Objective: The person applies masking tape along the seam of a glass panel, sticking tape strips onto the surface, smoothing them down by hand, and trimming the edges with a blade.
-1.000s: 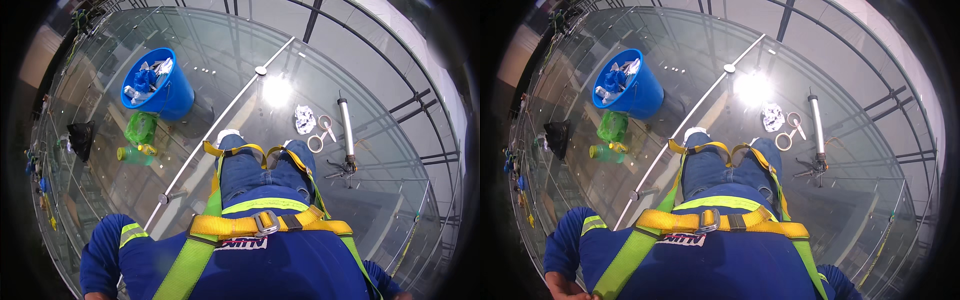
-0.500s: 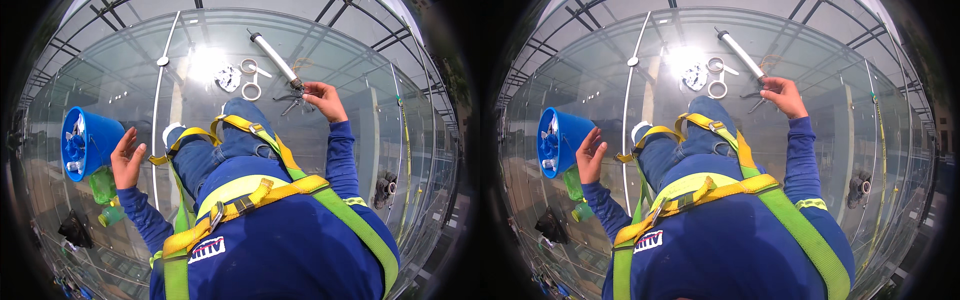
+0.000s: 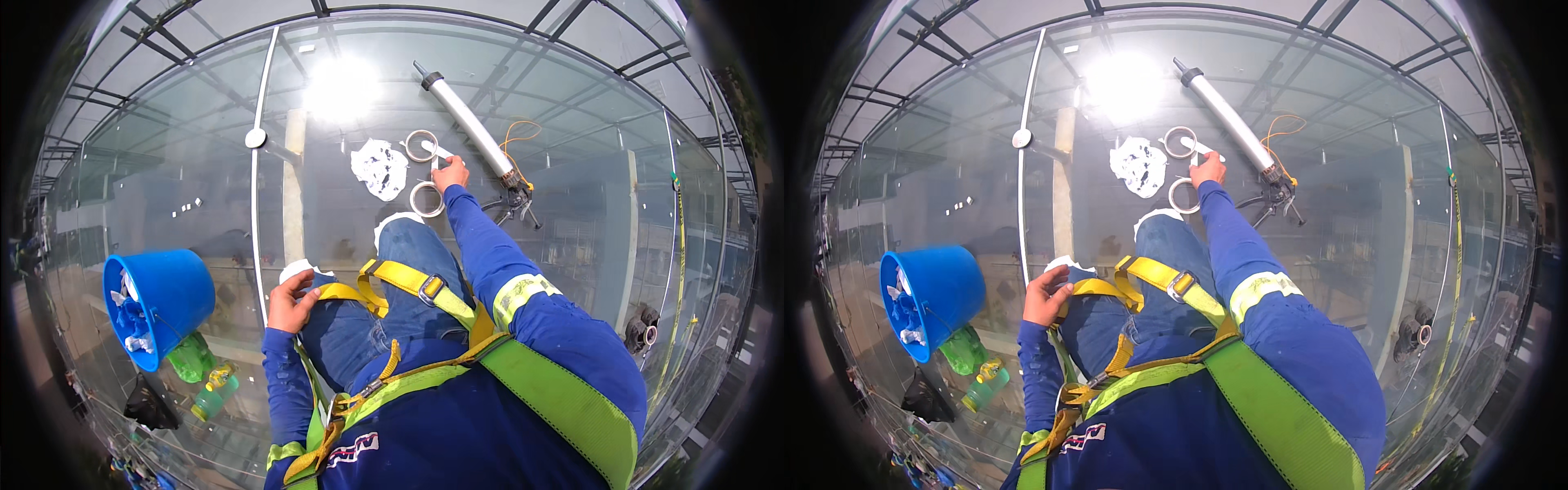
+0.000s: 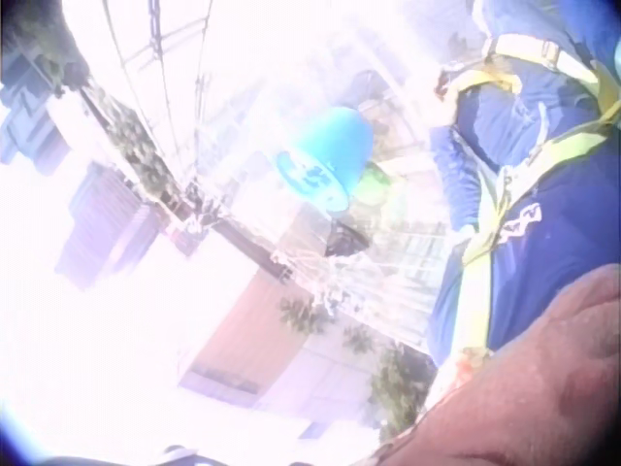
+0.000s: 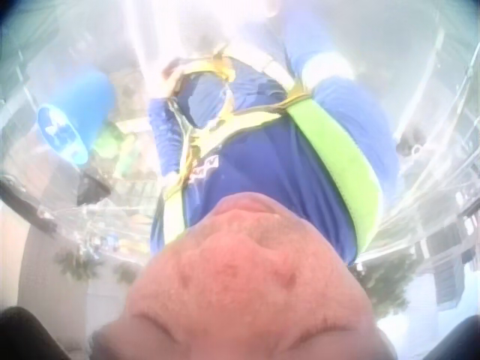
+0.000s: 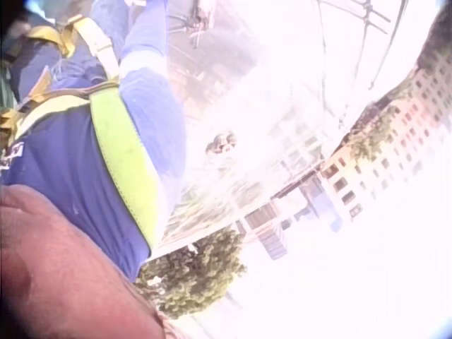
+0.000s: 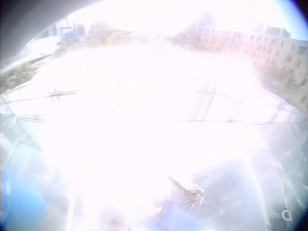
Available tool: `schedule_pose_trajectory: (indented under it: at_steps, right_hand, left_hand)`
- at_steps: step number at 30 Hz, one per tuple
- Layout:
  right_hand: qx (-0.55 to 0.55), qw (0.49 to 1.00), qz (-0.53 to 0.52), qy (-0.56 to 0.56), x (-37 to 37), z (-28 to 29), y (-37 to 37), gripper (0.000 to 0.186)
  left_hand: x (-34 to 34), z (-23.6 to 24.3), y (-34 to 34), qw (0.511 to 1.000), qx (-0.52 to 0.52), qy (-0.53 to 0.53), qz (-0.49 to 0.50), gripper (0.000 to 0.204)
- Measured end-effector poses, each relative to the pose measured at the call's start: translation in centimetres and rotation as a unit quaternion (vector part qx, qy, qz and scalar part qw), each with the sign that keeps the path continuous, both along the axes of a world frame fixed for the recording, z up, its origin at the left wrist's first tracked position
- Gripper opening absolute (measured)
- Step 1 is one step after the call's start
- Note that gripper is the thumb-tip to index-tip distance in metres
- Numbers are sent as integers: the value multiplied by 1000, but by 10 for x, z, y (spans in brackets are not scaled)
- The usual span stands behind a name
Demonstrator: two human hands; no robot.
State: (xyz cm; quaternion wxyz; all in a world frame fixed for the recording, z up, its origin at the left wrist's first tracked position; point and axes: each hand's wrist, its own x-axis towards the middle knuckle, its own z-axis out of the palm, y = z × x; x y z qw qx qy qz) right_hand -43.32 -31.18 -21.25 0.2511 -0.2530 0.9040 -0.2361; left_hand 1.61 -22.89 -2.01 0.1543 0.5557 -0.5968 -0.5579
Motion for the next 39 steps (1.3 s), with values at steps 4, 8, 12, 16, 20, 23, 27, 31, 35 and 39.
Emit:
schedule_pose_trajectory:
  at_steps: [4, 8, 12, 16, 20, 23, 27, 31, 35, 39]
  right_hand:
    - [38, 997, -12, 59, 16, -15, -15, 59]
    - [-2, 999, -29, 22, 21, -11, -20, 58]
    - [1, 998, -44, 40, 1, -28, -16, 54]
    - [3, 999, -37, 8, 8, -23, -26, 54]
    - [2, 999, -44, 18, 6, -21, -26, 54]
    - [-19, 997, -70, -4, 7, -21, -25, 55]
    - [-11, 997, -74, 17, 26, -19, -30, 60]
    - [-7, 996, -77, 51, 21, -27, -30, 74]
    - [-26, 987, -160, -20, 1, -36, -28, 85]
    - [-66, 973, -222, 8, -7, -34, -39, 64]
  left_hand:
    - [-6, -42, -80, 999, 32, 31, 30, 43]
    - [-16, -94, -189, 996, -3, 42, 77, 38]
    - [-47, -127, -295, 994, -32, 40, 96, 34]
    - [-48, -145, -370, 988, -13, 76, 136, 32]
    - [-33, -160, -426, 979, -14, 93, 180, 28]
    - [4, -184, -468, 962, -88, 83, 245, 27]
    - [81, -216, -528, 914, -216, -226, 257, 53]
    - [71, -242, -587, 883, 57, -317, 341, 121]
    - [43, -278, -600, 833, 89, -472, 274, 136]
    - [64, -294, -607, 859, 62, -435, 261, 150]
